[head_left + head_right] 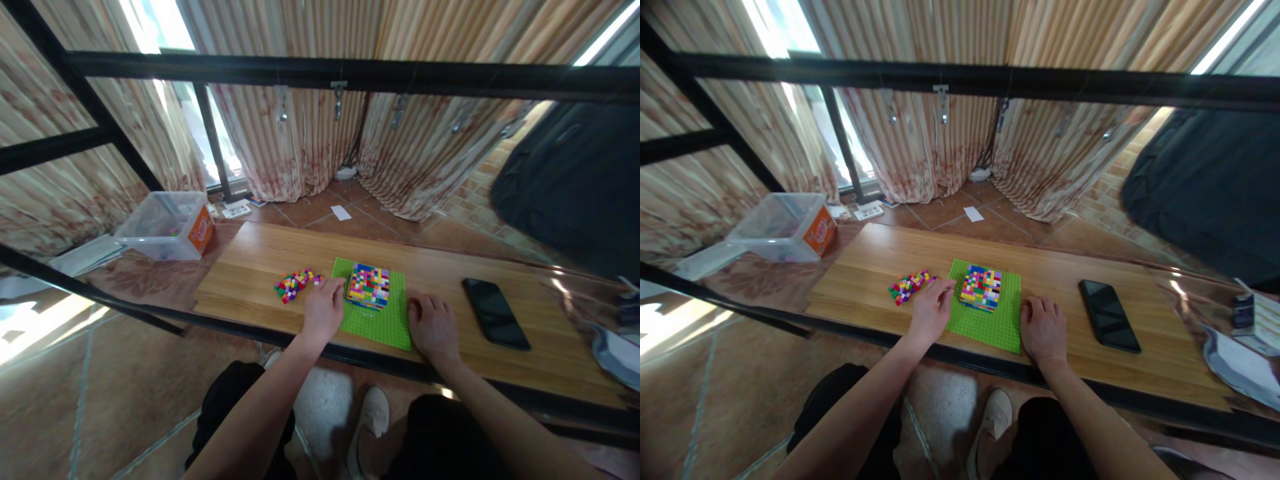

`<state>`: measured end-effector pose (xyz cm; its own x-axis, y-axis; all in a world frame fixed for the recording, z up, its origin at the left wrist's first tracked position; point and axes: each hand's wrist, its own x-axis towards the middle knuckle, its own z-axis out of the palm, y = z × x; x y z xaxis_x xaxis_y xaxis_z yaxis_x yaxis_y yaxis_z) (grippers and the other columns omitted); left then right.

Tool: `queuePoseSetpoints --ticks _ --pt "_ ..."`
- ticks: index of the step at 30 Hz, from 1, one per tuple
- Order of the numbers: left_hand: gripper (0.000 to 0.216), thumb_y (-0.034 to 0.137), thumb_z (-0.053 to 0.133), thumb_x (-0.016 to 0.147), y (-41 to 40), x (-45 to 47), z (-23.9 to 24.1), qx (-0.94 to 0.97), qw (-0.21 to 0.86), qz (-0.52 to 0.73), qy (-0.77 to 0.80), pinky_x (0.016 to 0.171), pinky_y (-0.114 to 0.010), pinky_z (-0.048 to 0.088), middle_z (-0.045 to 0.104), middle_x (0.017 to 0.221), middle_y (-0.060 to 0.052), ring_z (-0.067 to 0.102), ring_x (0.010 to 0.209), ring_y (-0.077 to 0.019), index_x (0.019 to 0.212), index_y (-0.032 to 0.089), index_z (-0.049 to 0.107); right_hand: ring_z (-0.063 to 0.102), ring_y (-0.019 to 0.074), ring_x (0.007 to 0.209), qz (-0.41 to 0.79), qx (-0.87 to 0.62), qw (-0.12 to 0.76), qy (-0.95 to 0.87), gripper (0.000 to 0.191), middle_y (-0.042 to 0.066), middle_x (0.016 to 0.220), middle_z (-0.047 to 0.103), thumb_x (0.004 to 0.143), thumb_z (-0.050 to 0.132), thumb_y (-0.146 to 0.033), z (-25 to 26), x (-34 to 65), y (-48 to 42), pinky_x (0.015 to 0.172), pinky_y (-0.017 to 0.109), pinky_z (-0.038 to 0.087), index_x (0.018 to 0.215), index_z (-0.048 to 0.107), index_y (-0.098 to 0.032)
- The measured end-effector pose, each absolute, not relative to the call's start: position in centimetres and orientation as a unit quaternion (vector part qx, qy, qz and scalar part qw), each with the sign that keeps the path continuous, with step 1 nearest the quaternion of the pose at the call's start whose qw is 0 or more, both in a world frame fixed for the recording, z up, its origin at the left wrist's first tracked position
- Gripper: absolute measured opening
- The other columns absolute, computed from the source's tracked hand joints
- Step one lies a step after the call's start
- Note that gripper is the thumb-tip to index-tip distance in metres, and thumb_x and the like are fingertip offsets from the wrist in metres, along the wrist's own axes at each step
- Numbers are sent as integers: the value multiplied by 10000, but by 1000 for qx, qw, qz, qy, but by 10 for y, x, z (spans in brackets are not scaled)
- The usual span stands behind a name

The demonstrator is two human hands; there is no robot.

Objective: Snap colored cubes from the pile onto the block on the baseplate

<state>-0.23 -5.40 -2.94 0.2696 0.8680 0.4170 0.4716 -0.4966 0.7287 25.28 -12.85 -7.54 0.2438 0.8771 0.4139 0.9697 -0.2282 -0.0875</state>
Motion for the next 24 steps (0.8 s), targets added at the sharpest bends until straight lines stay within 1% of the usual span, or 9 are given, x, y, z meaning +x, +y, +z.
queuePoseSetpoints --ticks 3,6,9,12,16,20,24 --pt "246 87 500 907 -47 -12 -29 748 240 390 480 871 -323 540 720 976 -73 673 944 -181 1074 168 660 537 263 936 -132 -769 168 -602 267 122 988 655 923 420 -285 -76 255 -128 818 393 395 984 653 -168" --pt "267 49 496 880 -40 -20 -32 755 229 340 512 886 -341 531 717 988 -94 670 964 -200 1073 143 656 543 270 931 -129 -767 178 -603 298 129 1004 660 928 436 -361 -77 256 -129 820 402 404 989 655 -168" --pt "272 47 489 874 -36 -25 -34 761 200 290 544 908 -364 519 706 1051 -115 659 1008 -224 1067 142 655 544 279 919 -130 -762 190 -606 346 134 997 656 922 451 -441 -77 257 -130 808 409 410 989 658 -173" --pt "254 70 488 879 -33 -27 -35 763 167 260 568 884 -366 521 687 1077 -126 657 988 -236 1048 148 662 543 288 922 -130 -759 192 -609 380 141 996 652 917 451 -480 -77 258 -130 806 418 412 994 660 -172" --pt "227 100 494 892 -28 -26 -37 765 136 239 582 859 -364 521 672 1087 -130 653 975 -244 1034 159 661 541 294 943 -128 -762 183 -608 398 146 1005 656 920 450 -491 -77 258 -131 821 421 413 1005 660 -164" --pt "209 123 490 906 -25 -22 -39 765 107 219 596 847 -372 522 662 1116 -152 648 982 -259 1040 136 649 544 295 946 -129 -763 181 -607 397 145 1006 658 923 453 -488 -77 257 -131 823 415 417 1009 661 -161" --pt "214 115 457 921 -25 -20 -39 767 90 201 602 792 -346 526 663 1087 -142 649 947 -243 1025 147 641 547 292 934 -131 -761 184 -609 372 137 1005 661 920 456 -471 -77 258 -131 822 415 417 998 661 -170"
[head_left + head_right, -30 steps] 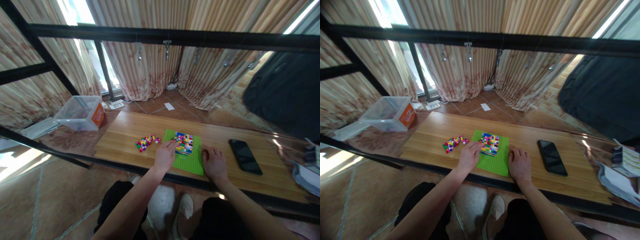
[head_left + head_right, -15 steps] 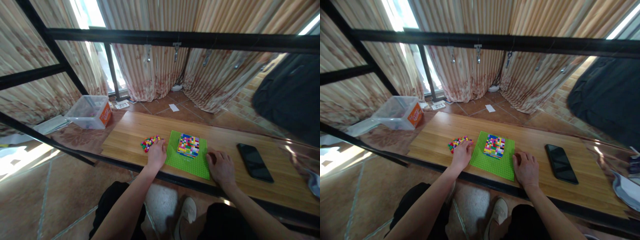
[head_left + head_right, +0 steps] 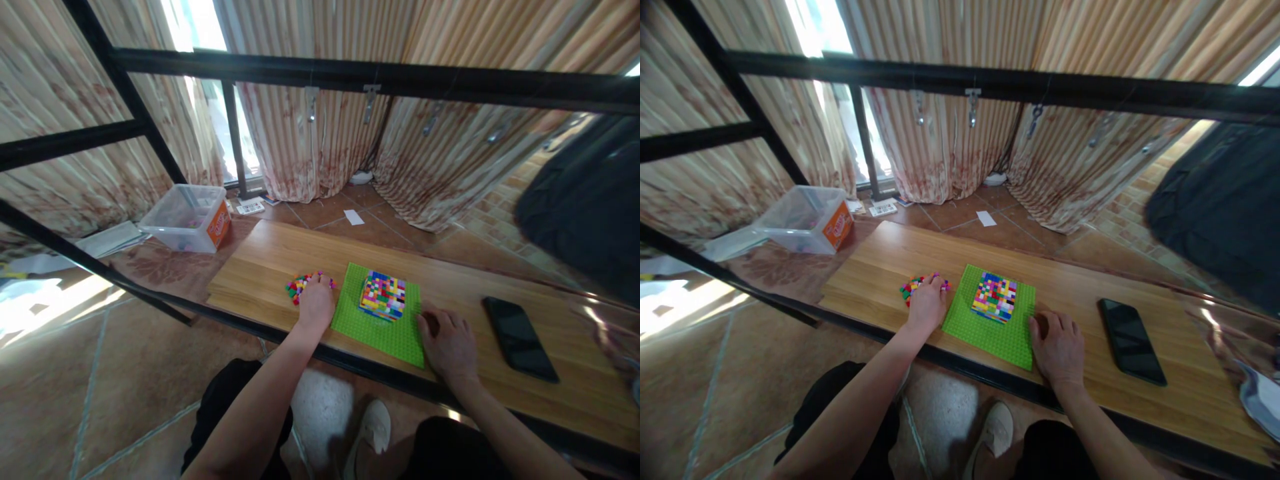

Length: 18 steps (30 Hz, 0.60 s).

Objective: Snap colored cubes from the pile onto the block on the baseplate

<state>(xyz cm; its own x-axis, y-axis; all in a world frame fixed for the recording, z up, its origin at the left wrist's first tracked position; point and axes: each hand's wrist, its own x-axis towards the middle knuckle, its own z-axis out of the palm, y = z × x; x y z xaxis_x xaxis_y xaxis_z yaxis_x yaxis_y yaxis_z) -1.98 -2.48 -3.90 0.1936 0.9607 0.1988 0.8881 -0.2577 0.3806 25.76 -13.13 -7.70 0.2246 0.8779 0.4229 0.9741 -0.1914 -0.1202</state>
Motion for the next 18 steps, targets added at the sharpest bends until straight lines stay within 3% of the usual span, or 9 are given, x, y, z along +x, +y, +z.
queuePoseSetpoints --ticks 11,18 --pt "187 141 439 941 -30 -22 -35 765 115 180 608 711 -338 498 665 989 -134 649 875 -251 984 161 620 545 279 919 -139 -761 185 -607 367 127 996 664 926 448 -471 -79 258 -131 828 402 409 987 656 -175" --pt "154 156 456 957 -33 -17 -25 783 195 300 509 747 -297 476 672 895 -60 633 841 -189 923 175 605 544 278 931 -134 -763 178 -607 361 130 1007 660 932 452 -461 -76 256 -131 823 398 413 987 659 -171"
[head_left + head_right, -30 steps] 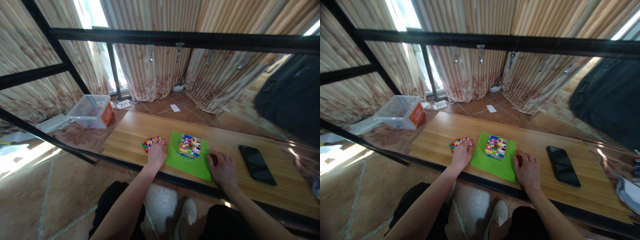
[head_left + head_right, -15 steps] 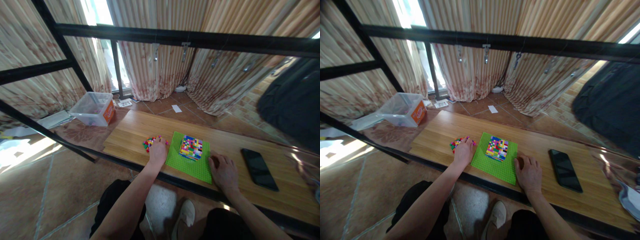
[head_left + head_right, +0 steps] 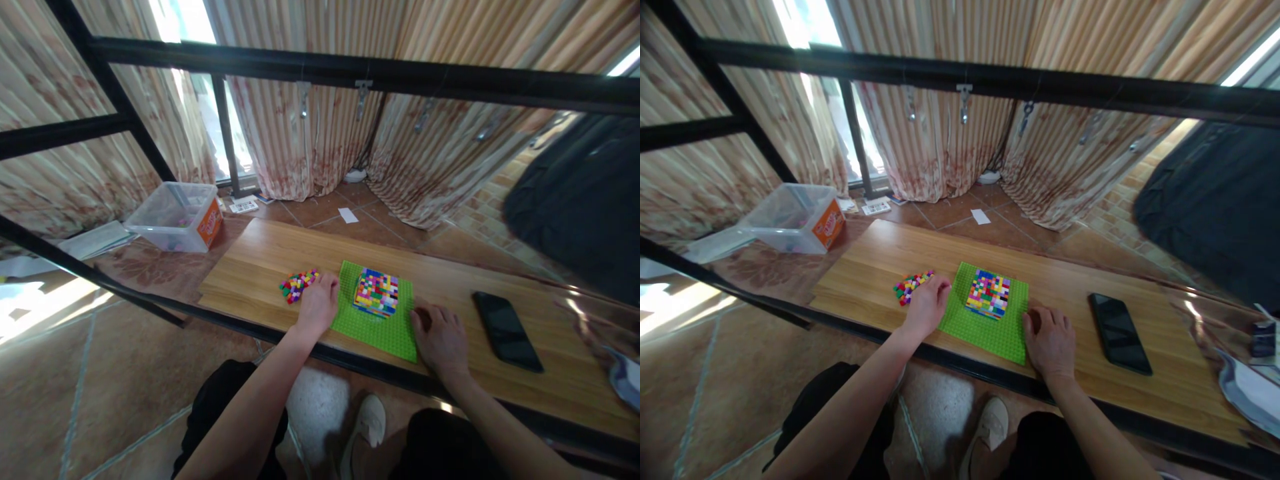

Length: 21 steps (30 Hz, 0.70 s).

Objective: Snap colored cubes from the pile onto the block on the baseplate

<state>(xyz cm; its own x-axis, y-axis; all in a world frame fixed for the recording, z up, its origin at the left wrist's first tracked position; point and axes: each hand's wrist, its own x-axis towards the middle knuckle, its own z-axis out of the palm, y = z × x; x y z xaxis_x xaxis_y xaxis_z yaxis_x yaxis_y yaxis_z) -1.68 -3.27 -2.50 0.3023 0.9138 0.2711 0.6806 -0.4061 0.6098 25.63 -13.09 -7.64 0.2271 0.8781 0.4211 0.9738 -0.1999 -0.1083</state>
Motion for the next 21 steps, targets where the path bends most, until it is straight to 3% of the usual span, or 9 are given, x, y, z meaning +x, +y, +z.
queuePoseSetpoints --ticks 11,21 --pt "176 121 507 928 -38 1 -22 786 286 394 382 861 -306 508 697 927 -45 645 913 -171 913 180 672 544 284 966 -118 -773 179 -597 380 133 991 658 930 446 -465 -74 254 -131 838 399 409 996 667 -164" --pt "331 114 502 923 -37 9 -20 791 298 366 390 936 -337 526 730 1059 -52 678 976 -179 1216 204 624 542 279 970 -121 -776 172 -594 358 129 1026 661 936 452 -446 -71 251 -132 845 391 410 1008 664 -166"
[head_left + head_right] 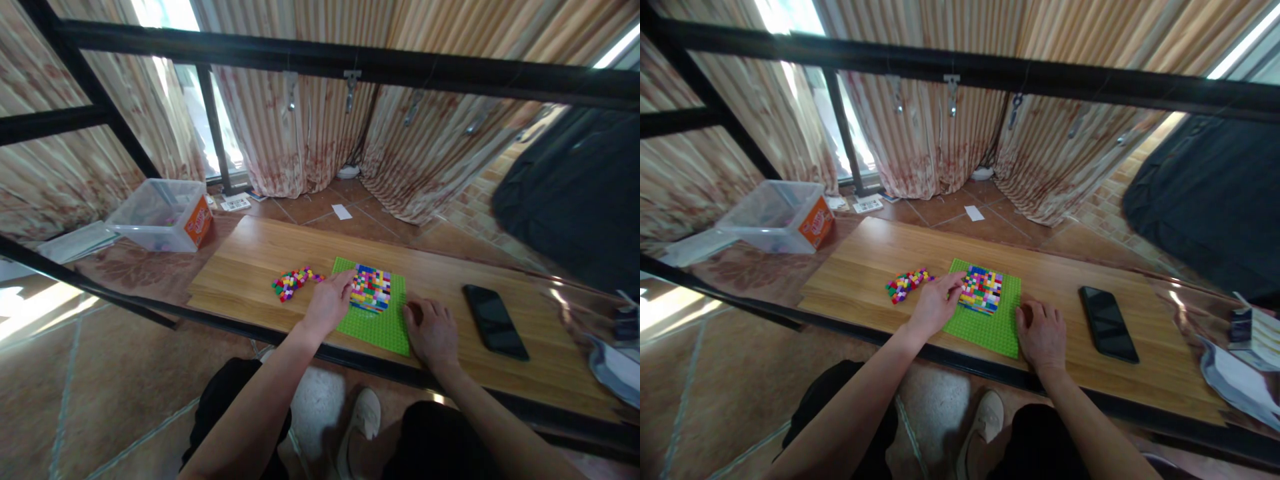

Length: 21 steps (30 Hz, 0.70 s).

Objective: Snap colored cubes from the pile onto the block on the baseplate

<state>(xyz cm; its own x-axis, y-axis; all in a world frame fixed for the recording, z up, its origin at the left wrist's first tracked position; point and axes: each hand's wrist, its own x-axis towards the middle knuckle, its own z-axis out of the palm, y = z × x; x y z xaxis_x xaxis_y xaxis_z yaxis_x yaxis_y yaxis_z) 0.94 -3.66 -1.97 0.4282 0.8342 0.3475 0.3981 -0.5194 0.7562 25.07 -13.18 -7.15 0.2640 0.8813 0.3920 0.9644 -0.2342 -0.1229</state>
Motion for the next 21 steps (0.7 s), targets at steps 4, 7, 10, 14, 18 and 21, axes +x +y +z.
queuePoseSetpoints --ticks 4,7,10,14,18,21 --pt "356 121 500 924 -36 11 -21 786 306 370 390 933 -337 539 738 1061 -54 689 979 -177 1255 204 605 542 278 970 -122 -776 172 -595 353 128 1033 664 935 456 -443 -71 251 -131 843 390 407 1012 661 -166" --pt "362 115 507 918 -37 11 -22 778 308 380 395 932 -332 542 744 1052 -50 694 968 -172 1255 206 605 542 280 970 -122 -777 169 -595 355 131 1035 664 936 452 -444 -71 251 -131 843 394 406 1008 661 -165" --pt "352 115 509 916 -38 12 -22 768 310 392 400 922 -323 540 750 1027 -45 698 941 -166 1243 204 609 545 283 970 -120 -779 167 -592 361 133 1028 664 937 448 -444 -72 251 -131 844 399 409 1014 662 -163" --pt "295 154 506 933 -36 13 -24 747 322 418 405 840 -289 545 755 958 -44 703 866 -156 1198 187 630 543 287 968 -124 -780 171 -588 366 140 1024 660 934 451 -448 -72 250 -131 839 405 411 1012 662 -160" --pt "241 162 531 921 -34 16 -27 713 350 441 418 746 -262 537 757 885 -37 701 791 -148 1120 180 666 540 285 957 -123 -776 172 -594 360 136 1016 657 933 451 -444 -71 251 -130 829 401 408 1015 661 -164" --pt "227 144 574 887 -33 20 -27 687 379 457 419 741 -267 537 759 873 -37 699 773 -147 1086 173 679 537 282 947 -120 -774 175 -596 356 133 997 655 931 448 -443 -72 252 -130 821 398 403 1012 659 -167"
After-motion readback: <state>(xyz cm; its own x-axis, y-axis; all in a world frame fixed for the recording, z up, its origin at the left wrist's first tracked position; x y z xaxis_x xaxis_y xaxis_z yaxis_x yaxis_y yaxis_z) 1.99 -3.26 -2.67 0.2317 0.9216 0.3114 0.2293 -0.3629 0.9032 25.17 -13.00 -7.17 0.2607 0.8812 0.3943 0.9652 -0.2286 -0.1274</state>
